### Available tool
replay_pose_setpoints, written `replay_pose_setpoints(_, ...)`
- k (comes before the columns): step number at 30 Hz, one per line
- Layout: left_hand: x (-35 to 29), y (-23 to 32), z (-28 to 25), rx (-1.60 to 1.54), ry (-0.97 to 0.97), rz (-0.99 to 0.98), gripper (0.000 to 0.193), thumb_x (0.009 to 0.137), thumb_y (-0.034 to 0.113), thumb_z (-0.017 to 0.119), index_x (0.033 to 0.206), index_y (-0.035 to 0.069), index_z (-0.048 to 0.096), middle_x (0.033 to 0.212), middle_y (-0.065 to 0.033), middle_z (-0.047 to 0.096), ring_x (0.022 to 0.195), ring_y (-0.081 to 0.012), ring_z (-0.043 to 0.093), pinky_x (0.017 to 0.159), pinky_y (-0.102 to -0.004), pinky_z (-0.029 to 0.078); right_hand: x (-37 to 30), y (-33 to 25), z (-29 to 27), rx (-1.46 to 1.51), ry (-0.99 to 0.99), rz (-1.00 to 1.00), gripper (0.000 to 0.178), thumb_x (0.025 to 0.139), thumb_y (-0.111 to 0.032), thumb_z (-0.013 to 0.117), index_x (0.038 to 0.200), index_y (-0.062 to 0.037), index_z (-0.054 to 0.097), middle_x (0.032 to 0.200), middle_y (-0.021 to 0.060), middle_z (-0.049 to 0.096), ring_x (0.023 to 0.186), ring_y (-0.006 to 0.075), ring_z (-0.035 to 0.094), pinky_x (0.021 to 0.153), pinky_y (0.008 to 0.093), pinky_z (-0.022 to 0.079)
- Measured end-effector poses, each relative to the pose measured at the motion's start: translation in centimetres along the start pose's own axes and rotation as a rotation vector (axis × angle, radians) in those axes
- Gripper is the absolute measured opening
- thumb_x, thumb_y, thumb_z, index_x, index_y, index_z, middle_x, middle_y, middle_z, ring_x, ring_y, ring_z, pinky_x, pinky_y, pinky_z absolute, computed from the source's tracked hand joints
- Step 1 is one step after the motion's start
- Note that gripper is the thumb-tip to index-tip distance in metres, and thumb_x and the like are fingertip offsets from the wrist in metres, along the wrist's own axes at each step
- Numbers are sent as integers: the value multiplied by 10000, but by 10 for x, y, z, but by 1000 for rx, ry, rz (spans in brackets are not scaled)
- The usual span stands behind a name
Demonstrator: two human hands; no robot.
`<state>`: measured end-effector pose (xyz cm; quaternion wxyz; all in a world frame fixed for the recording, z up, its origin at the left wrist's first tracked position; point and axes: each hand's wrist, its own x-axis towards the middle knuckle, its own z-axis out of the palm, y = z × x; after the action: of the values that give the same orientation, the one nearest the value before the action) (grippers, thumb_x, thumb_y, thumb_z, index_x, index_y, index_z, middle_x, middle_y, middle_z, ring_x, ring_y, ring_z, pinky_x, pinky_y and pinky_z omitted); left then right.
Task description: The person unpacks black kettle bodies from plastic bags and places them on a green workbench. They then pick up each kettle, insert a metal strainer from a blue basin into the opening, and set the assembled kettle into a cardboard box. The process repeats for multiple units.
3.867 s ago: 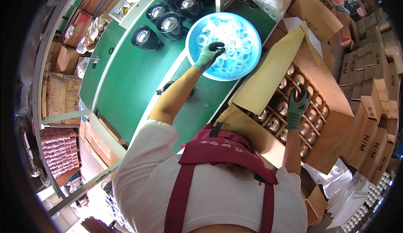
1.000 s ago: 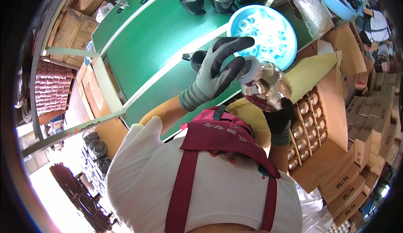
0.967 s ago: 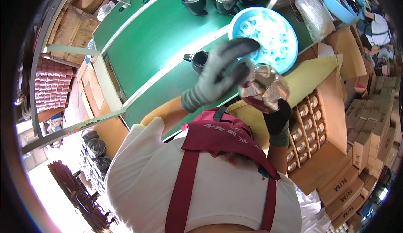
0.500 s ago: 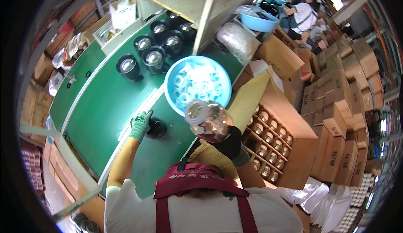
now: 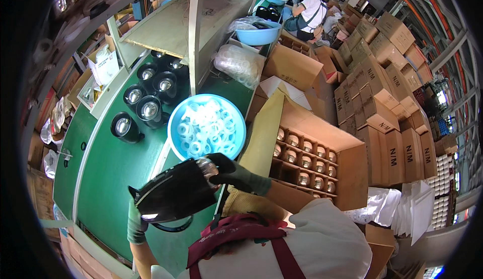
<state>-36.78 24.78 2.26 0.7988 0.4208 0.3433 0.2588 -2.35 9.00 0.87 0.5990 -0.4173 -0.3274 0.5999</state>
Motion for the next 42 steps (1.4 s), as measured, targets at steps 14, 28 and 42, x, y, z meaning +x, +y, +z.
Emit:
replay_pose_setpoints(14,0,4,19,108,-79,139,658,1107,429,151,1437,-35,481,1431,-148,552,1319,-256,514,1153,-385,353,64,-30,15,-533,-273,-110,814,769,30,754,1487,-87,387,1243,76,523,1061,162,590,852,310,556)
replay_pose_setpoints(28,190,-4,-196,256,507,25,628,950,403,650,1454,92,444,1186,-127,656,910,-198,668,769,-327,555,229,69,72,-1402,-223,-690,238,738,-149,758,961,-111,684,1330,185,497,1190,423,499,974,535,435)
replay_pose_setpoints(42,383,-1,-245,144,653,152,381,915,304,683,1194,66,576,802,-84,666,528,-191,629,453,-325,537,261,54,41,-1468,-259,-671,677,769,-281,785,1366,-89,529,1446,211,447,1294,399,476,1053,507,424)
